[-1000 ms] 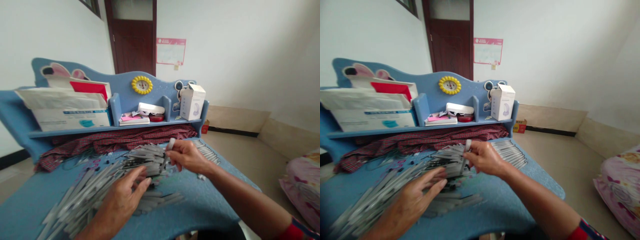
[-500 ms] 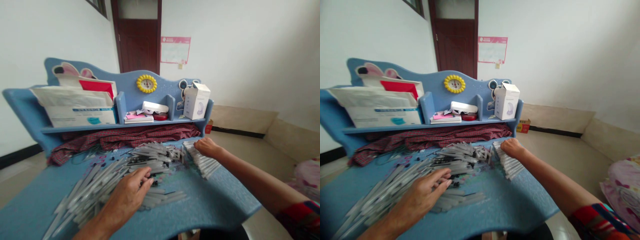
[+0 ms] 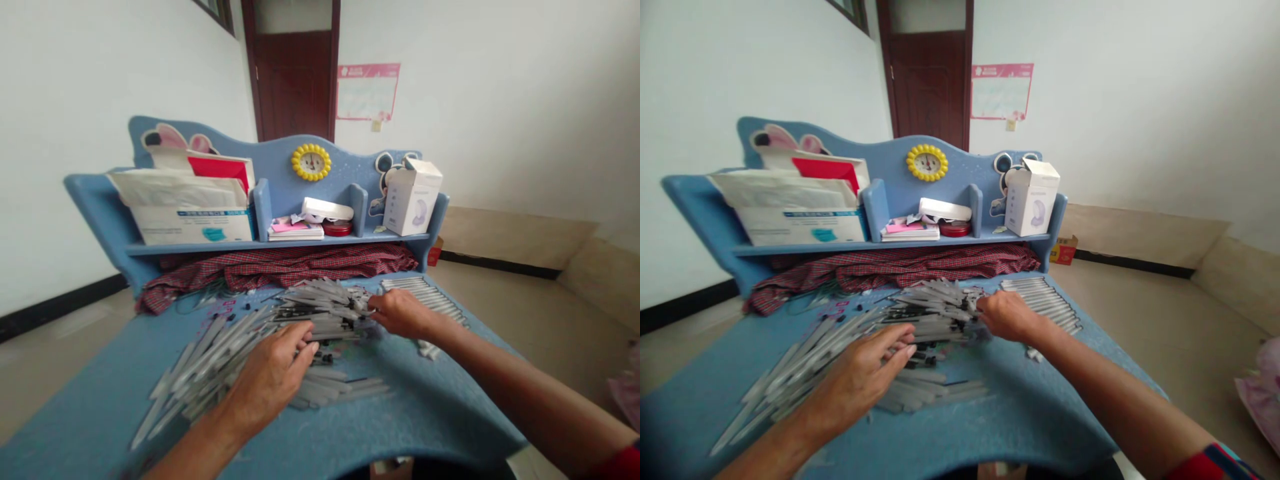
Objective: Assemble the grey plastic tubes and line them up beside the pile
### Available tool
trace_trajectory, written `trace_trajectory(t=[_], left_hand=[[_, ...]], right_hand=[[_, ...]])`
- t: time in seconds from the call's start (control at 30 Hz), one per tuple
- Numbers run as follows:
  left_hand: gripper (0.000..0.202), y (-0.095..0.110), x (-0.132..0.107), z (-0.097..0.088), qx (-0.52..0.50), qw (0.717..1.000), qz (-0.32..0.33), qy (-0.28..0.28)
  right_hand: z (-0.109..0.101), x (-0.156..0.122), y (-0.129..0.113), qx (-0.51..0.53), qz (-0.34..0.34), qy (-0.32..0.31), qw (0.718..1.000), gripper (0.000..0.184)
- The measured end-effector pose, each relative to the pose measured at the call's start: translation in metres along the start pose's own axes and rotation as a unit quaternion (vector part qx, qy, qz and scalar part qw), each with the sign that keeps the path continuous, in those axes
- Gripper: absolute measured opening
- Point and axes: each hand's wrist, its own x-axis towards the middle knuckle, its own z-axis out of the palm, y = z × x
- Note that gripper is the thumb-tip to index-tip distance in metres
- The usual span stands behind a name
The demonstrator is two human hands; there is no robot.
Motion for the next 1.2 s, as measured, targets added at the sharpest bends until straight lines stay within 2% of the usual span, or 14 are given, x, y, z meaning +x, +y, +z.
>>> trace_trajectory(t=[0.13,0.33,0.47,0.63,0.73,0.8,0.83,0.93,1.0,1.03,1.1,1.2], left_hand=[[0.023,0.000,0.001,-0.003,0.017,1.000,-0.021,0.001],[0.020,0.003,0.001,-0.005,0.028,0.999,-0.018,0.002],[0.023,0.002,0.000,-0.005,0.031,0.999,-0.009,0.013],[0.024,0.000,-0.001,-0.004,0.030,0.999,-0.010,0.013],[0.026,-0.001,-0.001,-0.005,0.025,0.999,-0.018,0.009],[0.026,0.000,0.000,-0.005,0.016,0.999,-0.028,0.006],[0.026,0.000,0.000,-0.006,0.005,0.999,-0.037,0.004],[0.020,0.004,0.002,-0.008,-0.073,0.991,-0.110,-0.018],[0.018,0.006,0.003,-0.009,-0.178,0.964,-0.192,-0.040],[0.019,0.008,0.004,-0.009,-0.243,0.940,-0.234,-0.050],[0.020,0.009,0.005,-0.010,-0.382,0.874,-0.293,-0.062],[0.019,0.008,0.006,-0.011,-0.542,0.774,-0.324,-0.047]], right_hand=[[0.000,0.006,-0.025,0.072,-0.026,0.020,0.997,0.031],[-0.002,0.019,-0.046,0.128,0.016,0.023,0.991,0.035],[0.002,0.029,-0.051,0.155,0.023,0.023,0.987,0.035],[0.006,0.035,-0.051,0.227,0.007,0.029,0.973,0.020],[0.005,0.032,-0.049,0.260,-0.003,0.028,0.965,0.019],[0.004,0.029,-0.046,0.323,-0.006,0.020,0.946,0.021],[0.003,0.027,-0.045,0.373,-0.006,0.013,0.928,0.021],[0.000,0.022,-0.041,0.532,-0.004,-0.005,0.847,0.020],[-0.003,0.019,-0.040,0.588,-0.003,-0.001,0.809,0.019],[-0.006,0.017,-0.041,0.607,-0.002,0.005,0.794,0.018],[-0.010,0.013,-0.043,0.635,0.002,0.021,0.772,0.018],[-0.017,0.007,-0.051,0.656,0.001,0.037,0.754,0.018]])
